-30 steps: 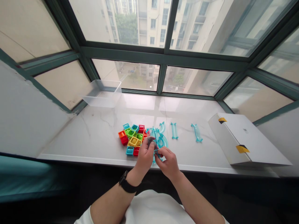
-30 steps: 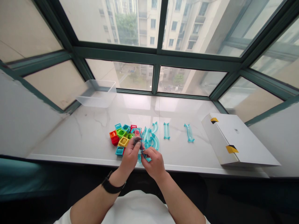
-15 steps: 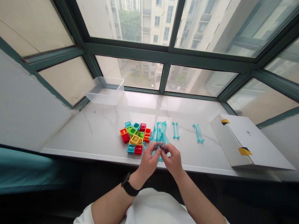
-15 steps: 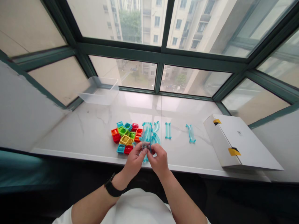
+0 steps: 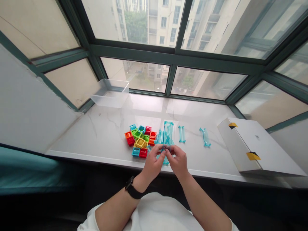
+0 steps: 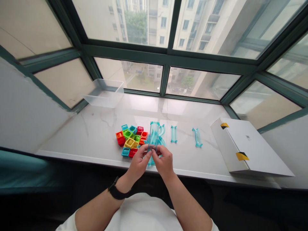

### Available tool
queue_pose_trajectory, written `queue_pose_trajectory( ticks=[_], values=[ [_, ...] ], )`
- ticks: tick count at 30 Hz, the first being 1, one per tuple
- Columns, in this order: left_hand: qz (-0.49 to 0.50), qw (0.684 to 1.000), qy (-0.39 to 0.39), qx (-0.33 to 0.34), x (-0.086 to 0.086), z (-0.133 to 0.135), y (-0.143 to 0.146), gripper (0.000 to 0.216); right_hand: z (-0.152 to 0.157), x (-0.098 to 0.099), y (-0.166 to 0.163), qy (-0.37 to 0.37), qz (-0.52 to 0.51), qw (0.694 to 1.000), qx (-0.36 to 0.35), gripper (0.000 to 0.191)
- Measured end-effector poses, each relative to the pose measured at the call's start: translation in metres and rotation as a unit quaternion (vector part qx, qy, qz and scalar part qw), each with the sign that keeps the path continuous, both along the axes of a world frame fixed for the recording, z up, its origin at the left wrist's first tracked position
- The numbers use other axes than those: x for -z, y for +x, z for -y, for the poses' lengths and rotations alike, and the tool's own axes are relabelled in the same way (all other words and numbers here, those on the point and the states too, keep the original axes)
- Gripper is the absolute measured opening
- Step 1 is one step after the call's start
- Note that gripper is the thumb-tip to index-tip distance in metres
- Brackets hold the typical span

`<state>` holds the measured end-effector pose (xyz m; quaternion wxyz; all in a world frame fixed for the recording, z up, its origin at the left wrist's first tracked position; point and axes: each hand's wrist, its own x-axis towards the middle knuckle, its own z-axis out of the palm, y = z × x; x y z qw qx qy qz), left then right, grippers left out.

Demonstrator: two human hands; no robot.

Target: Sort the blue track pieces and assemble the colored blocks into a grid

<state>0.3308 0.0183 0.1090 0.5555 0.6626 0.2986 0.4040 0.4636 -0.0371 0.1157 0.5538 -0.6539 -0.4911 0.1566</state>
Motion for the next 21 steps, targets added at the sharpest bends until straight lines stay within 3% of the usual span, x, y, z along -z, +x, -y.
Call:
queue_pose_trajectory(
  ticks=[9,16,21],
  values=[
    [-0.096,0.977,0.187,-0.041,-0.002,-0.005,-0.006,0.029,0.003,-0.008,0.003,0.029,-0.001,0.998,-0.058,0.010],
    [-0.121,0.972,0.188,-0.073,-0.001,-0.008,-0.002,0.027,0.009,-0.004,0.011,0.048,0.014,0.995,-0.091,0.021],
    [-0.119,0.977,0.160,-0.074,-0.001,-0.007,-0.001,0.020,0.008,-0.002,0.014,0.056,0.013,0.995,-0.076,0.014]
  ],
)
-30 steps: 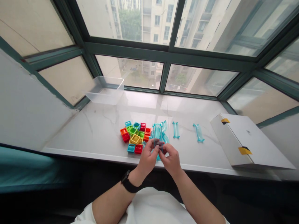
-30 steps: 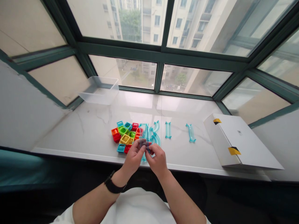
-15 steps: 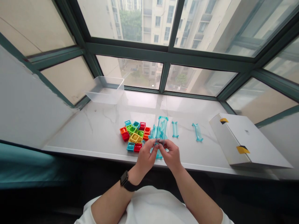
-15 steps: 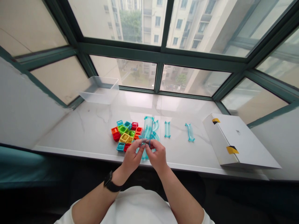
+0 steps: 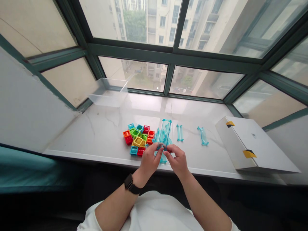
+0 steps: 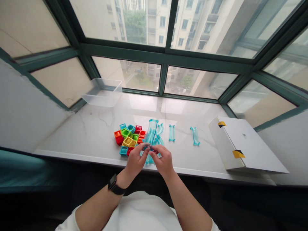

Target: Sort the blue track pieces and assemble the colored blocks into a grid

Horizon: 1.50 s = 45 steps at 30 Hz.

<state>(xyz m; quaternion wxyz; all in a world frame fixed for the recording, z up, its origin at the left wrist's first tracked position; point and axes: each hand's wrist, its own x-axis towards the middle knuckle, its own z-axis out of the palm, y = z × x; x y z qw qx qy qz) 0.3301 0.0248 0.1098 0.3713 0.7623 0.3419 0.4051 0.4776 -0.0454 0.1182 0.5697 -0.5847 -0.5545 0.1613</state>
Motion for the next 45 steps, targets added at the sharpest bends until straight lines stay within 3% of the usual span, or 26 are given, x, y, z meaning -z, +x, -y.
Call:
queue_pose_trajectory(
  ticks=[33,41,45],
  values=[
    [-0.008,1.000,0.005,0.014,0.007,-0.004,-0.001,0.021,-0.007,0.002,-0.005,-0.014,0.032,0.999,0.004,0.017],
    [-0.059,0.997,-0.036,-0.018,0.000,-0.010,0.002,0.041,-0.002,0.003,-0.003,-0.019,0.069,0.997,-0.020,0.010],
    [0.004,0.995,-0.098,-0.017,-0.011,-0.028,0.002,0.046,0.003,0.009,-0.003,-0.021,0.103,0.993,-0.054,0.013]
  ],
)
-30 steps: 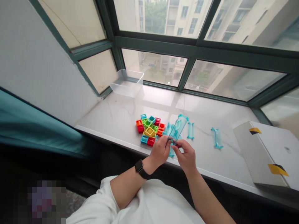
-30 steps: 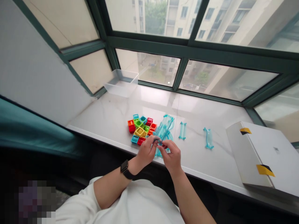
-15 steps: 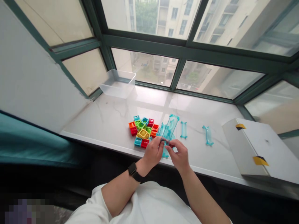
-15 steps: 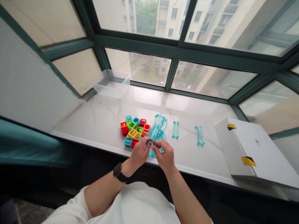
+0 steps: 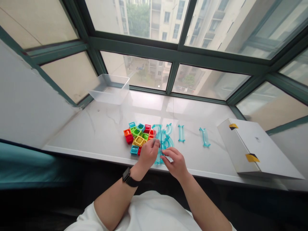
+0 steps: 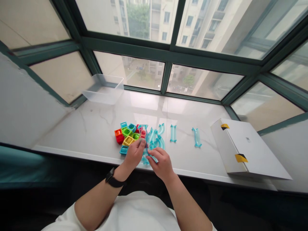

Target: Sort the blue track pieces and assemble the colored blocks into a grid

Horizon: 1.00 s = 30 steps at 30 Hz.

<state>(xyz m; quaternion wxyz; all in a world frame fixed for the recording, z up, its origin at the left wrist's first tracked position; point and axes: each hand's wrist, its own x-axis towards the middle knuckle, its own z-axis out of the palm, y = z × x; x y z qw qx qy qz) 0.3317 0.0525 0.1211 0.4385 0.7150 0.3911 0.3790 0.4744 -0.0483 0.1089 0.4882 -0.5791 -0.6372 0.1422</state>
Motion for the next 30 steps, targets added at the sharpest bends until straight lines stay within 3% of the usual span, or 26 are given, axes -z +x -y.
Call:
queue_pose_trajectory(
  ticks=[3,6,15,25,28,30],
  values=[
    [0.094,0.992,-0.087,-0.020,-0.009,-0.017,0.001,0.036,0.004,0.005,-0.002,-0.006,0.014,1.000,-0.026,0.014],
    [0.132,0.981,-0.138,-0.021,-0.015,-0.026,0.003,0.040,0.006,0.007,-0.004,-0.008,0.009,1.000,-0.028,0.013],
    [0.084,0.990,-0.107,-0.018,-0.022,-0.020,0.004,0.059,0.008,0.005,-0.002,-0.008,-0.013,1.000,-0.013,0.018],
    [0.142,0.982,-0.122,-0.025,-0.011,-0.028,0.012,0.030,0.007,0.006,-0.005,0.002,-0.036,0.999,0.018,0.012],
    [0.147,0.979,-0.140,0.001,-0.010,-0.025,0.013,0.018,0.006,0.005,-0.006,0.005,-0.041,0.999,0.030,0.011],
    [0.144,0.979,-0.140,0.039,-0.012,-0.020,0.015,0.025,0.004,0.003,-0.005,0.004,-0.039,0.998,0.041,0.013]
  ],
)
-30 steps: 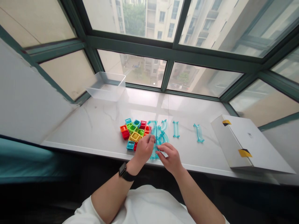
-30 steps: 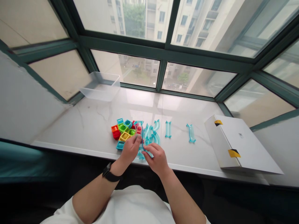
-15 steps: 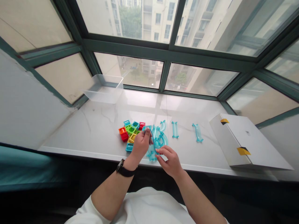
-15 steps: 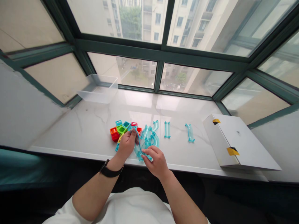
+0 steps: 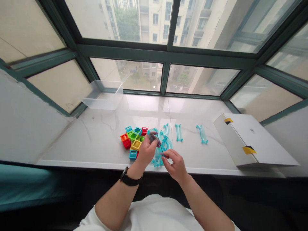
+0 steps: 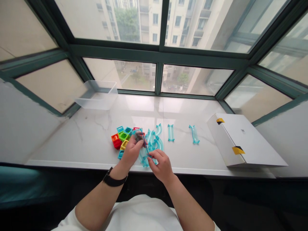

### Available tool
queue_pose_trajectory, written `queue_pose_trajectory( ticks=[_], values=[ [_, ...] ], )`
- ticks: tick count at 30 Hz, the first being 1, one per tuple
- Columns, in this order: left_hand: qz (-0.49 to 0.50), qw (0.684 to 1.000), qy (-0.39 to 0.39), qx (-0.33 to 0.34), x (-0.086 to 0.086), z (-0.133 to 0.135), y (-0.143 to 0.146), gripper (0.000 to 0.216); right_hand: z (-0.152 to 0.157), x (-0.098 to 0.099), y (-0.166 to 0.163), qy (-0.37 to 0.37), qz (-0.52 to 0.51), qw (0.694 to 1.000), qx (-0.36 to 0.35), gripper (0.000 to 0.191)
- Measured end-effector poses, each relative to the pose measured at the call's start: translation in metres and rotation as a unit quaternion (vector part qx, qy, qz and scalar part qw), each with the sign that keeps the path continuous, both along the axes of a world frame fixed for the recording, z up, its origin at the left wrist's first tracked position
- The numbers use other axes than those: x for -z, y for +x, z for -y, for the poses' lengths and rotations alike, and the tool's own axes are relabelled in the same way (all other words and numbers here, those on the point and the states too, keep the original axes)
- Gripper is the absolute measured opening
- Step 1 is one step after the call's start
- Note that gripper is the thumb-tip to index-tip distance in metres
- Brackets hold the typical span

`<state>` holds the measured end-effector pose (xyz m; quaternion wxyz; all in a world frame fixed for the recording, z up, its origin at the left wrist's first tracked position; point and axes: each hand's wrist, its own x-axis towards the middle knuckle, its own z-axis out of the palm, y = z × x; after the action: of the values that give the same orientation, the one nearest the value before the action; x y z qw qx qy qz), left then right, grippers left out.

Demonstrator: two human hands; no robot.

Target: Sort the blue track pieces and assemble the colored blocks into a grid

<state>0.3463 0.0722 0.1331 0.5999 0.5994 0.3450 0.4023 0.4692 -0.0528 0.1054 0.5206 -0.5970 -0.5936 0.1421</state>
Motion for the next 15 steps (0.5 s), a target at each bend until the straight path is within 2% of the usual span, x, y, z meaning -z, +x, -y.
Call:
queue_pose_trajectory(
  ticks=[5,8,11,15],
  values=[
    [-0.072,0.987,0.094,0.106,0.003,0.018,0.004,0.043,-0.003,0.002,0.009,-0.010,-0.024,0.998,0.063,0.019],
    [-0.122,0.970,0.149,0.150,0.010,0.027,0.010,0.035,-0.002,0.005,0.021,-0.005,-0.058,0.991,0.118,0.020],
    [-0.155,0.957,0.157,0.187,0.014,0.033,0.021,0.025,0.004,0.007,0.037,0.001,-0.070,0.986,0.150,0.020],
    [-0.156,0.952,0.144,0.220,0.011,0.039,0.045,0.023,0.021,0.014,0.059,-0.011,-0.063,0.988,0.140,0.021]
  ],
)
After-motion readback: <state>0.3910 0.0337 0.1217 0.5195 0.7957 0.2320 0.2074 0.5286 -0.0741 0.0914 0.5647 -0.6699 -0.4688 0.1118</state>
